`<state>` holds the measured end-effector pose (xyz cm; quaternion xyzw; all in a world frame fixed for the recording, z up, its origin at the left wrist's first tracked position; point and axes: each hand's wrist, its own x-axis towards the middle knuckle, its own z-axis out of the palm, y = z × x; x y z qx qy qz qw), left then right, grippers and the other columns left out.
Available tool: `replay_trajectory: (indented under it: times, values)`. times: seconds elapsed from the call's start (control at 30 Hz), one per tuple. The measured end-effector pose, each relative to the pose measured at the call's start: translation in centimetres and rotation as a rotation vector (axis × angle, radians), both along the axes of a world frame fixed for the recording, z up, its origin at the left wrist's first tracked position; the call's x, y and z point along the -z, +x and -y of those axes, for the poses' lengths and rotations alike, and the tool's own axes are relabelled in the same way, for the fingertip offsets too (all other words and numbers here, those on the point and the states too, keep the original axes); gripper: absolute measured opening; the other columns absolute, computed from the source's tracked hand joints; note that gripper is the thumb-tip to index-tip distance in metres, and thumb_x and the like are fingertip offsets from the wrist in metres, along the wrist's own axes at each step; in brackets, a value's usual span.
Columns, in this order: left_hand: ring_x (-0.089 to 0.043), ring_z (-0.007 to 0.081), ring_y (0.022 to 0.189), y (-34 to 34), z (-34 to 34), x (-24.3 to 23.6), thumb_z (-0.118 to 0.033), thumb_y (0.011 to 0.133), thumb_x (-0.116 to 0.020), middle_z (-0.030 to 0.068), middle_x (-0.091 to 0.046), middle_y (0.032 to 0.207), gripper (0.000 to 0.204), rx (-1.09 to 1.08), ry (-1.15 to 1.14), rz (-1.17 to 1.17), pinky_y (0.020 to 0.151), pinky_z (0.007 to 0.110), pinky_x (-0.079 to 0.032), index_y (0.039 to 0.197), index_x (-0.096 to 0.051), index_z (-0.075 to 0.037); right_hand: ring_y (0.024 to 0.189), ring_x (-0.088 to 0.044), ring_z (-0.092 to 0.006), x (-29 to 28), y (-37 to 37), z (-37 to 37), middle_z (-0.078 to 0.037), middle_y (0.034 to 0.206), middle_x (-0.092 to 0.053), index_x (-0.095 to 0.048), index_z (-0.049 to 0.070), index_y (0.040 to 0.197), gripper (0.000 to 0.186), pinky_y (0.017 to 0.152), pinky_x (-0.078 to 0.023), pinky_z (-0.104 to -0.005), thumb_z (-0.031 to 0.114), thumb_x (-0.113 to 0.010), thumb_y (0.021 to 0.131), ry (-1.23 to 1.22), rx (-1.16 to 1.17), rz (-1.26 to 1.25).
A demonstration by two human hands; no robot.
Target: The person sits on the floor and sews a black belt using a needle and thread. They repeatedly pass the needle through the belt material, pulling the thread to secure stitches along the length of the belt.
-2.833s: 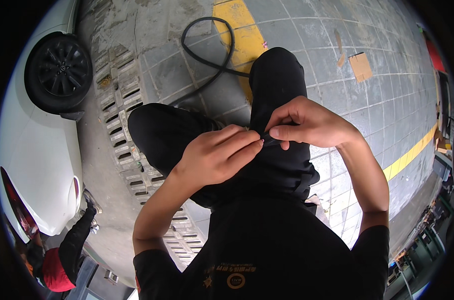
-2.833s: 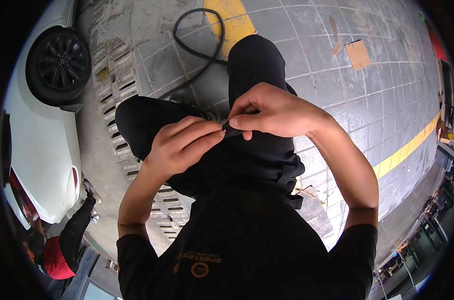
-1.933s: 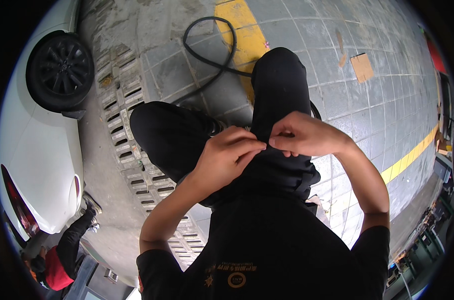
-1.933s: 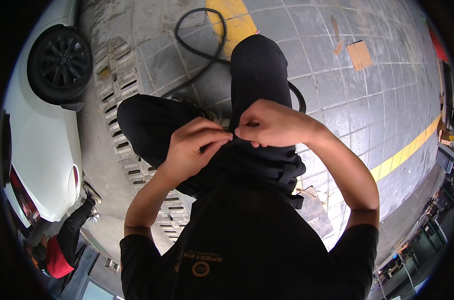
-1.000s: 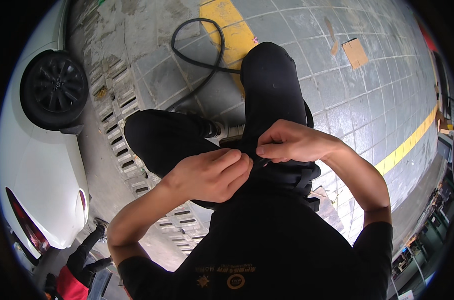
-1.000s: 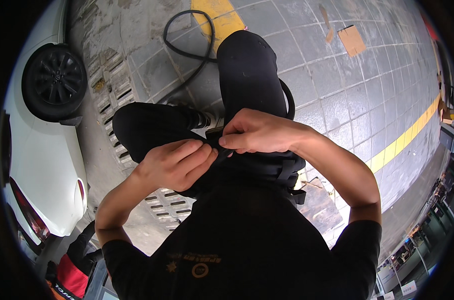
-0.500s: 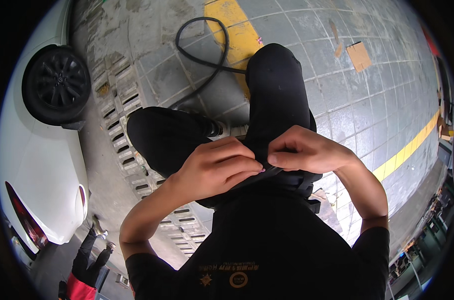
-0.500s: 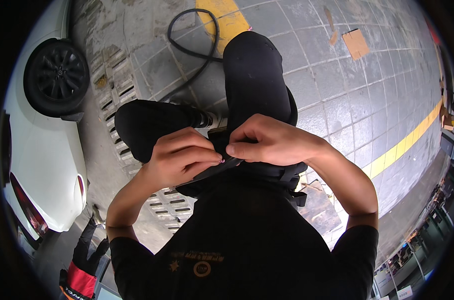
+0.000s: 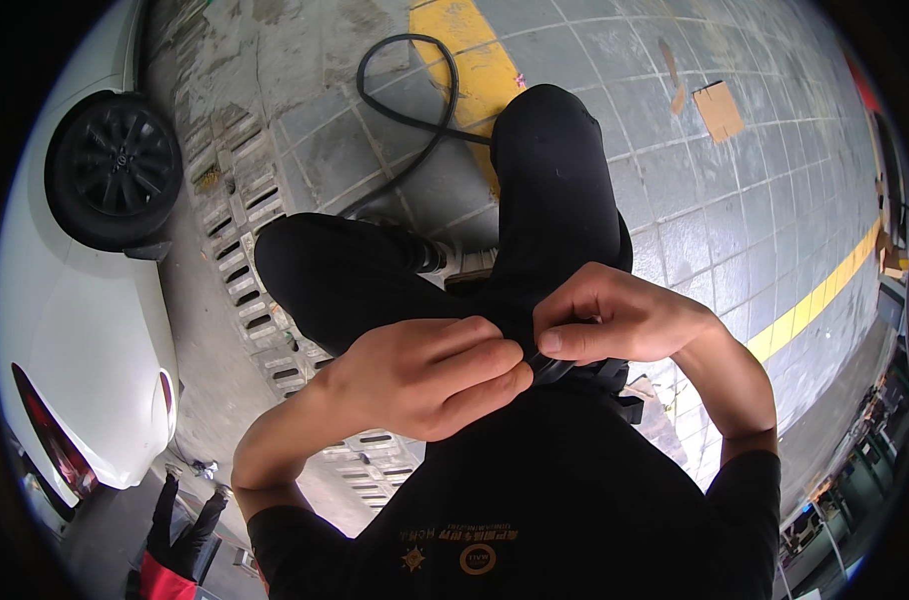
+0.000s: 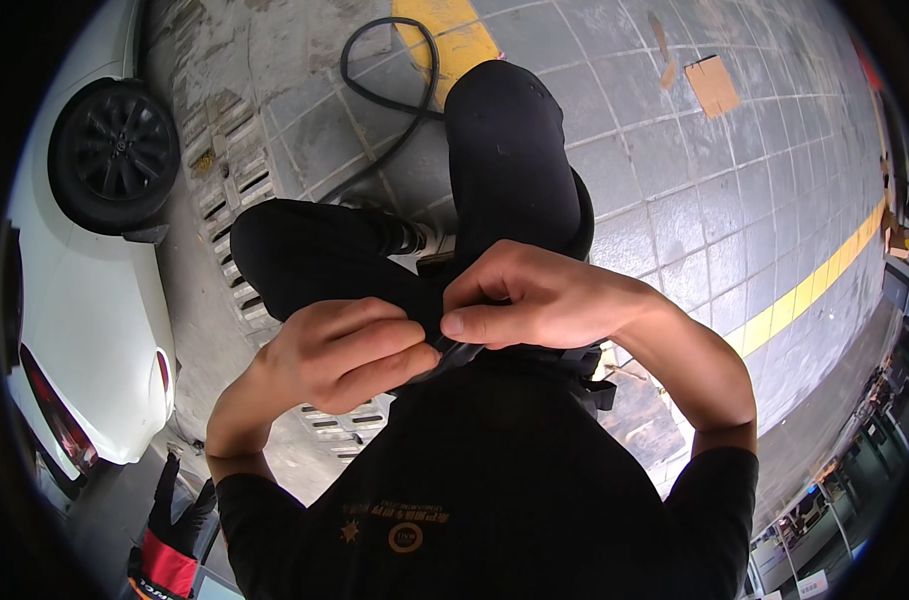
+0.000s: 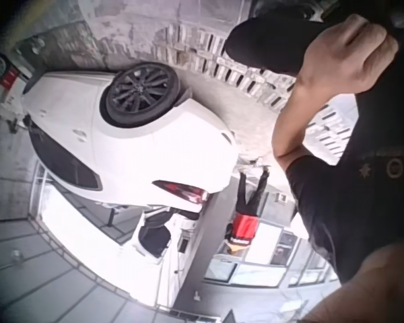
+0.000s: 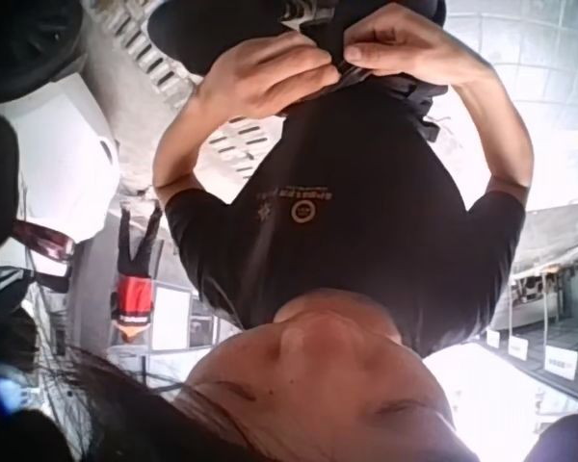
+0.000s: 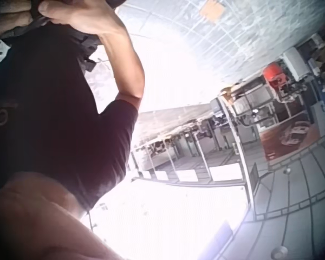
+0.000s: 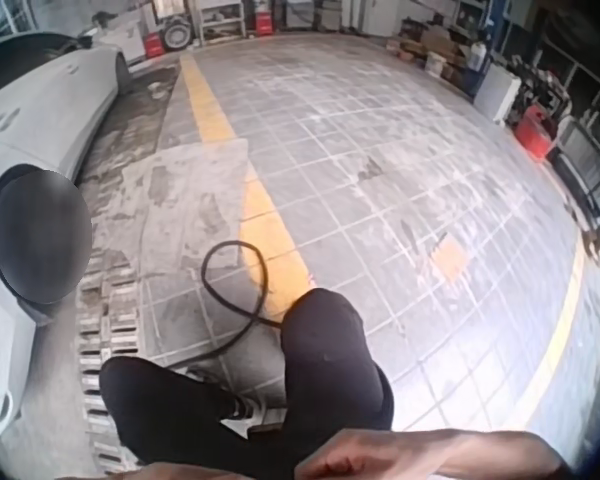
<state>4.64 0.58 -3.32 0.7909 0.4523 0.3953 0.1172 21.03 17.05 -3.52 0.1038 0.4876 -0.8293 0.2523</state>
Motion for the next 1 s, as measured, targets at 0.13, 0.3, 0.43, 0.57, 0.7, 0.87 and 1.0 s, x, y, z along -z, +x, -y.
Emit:
replay_trajectory:
  times: [0.13,0.3,0.43,0.57,0.7,0.87,1.0]
  values:
    - [-0.058,0.0155,0.064,-0.4,0.5,-0.4,-0.003,0.069,-0.071,0.0052,-0.057,0.083,0.014,0.025,-0.057,-0.038,0.046,0.022,-0.047,0.082,-0.066,0.0,0.05,-0.032,-0.0034,-0.3,0.0,0.5,0.005,0.056,-0.04,-0.058,0.001,0.073,0.029,0.044,-0.026,-0.0218,0.019,-0.055,0.094,0.009,0.053,-0.02]
    - [-0.056,0.0134,0.063,-0.3,0.8,-0.3,-0.004,0.07,-0.07,0.0033,-0.054,0.08,0.01,0.017,-0.045,-0.044,0.045,0.02,-0.045,0.078,-0.064,-0.001,0.05,-0.031,-0.0035,-0.2,0.5,1.1,0.006,0.056,-0.039,-0.057,0.003,0.073,0.033,0.044,-0.026,-0.0231,0.025,-0.053,0.096,0.033,0.091,-0.049]
    - [-0.053,0.0102,0.062,-0.3,0.7,-0.4,-0.004,0.074,-0.067,0.001,-0.047,0.073,0.007,-0.005,-0.012,-0.089,0.046,0.018,-0.043,0.073,-0.06,-0.002,0.051,-0.031,-0.0037,-0.3,0.6,1.6,0.006,0.056,-0.038,-0.056,0.004,0.072,0.033,0.045,-0.025,-0.0231,0.026,-0.054,0.096,0.013,0.148,-0.027]
    - [-0.052,0.0104,0.061,-0.3,0.5,-0.7,-0.005,0.073,-0.067,0.0007,-0.044,0.071,0.007,-0.007,0.007,-0.142,0.046,0.018,-0.042,0.075,-0.061,-0.002,0.052,-0.03,-0.0037,-0.7,0.5,1.6,0.006,0.057,-0.037,-0.055,0.004,0.071,0.034,0.046,-0.025,-0.0232,0.026,-0.053,0.097,0.007,0.162,0.028]
    - [-0.059,0.0159,0.065,0.1,0.9,-0.6,-0.003,0.069,-0.071,0.0051,-0.056,0.082,0.016,-0.056,-0.046,-0.093,0.045,0.022,-0.046,0.083,-0.064,-0.001,0.053,-0.032,-0.0045,-1.1,0.5,1.7,0.005,0.058,-0.04,-0.057,0.002,0.075,0.03,0.047,-0.027,-0.0238,0.023,-0.054,0.096,0.108,0.163,0.001]
    - [-0.059,0.0186,0.065,0.5,1.0,0.6,0.0,0.065,-0.076,0.0068,-0.058,0.081,0.025,-0.124,-0.076,0.121,0.048,0.025,-0.047,0.087,-0.063,0.001,0.055,-0.038,-0.0067,-1.6,0.6,1.0,0.001,0.059,-0.045,-0.06,-0.001,0.084,0.023,0.049,-0.032,-0.0251,0.019,-0.056,0.095,0.264,0.12,-0.105]
    - [-0.059,0.0173,0.065,0.7,0.8,0.2,-0.002,0.062,-0.079,0.0051,-0.06,0.08,0.023,-0.133,-0.191,0.331,0.052,0.027,-0.048,0.082,-0.067,-0.003,0.055,-0.042,-0.0086,-2.1,0.5,0.7,-0.003,0.06,-0.05,-0.061,-0.002,0.086,0.021,0.05,-0.035,-0.0258,0.017,-0.057,0.094,0.33,0.081,-0.201]
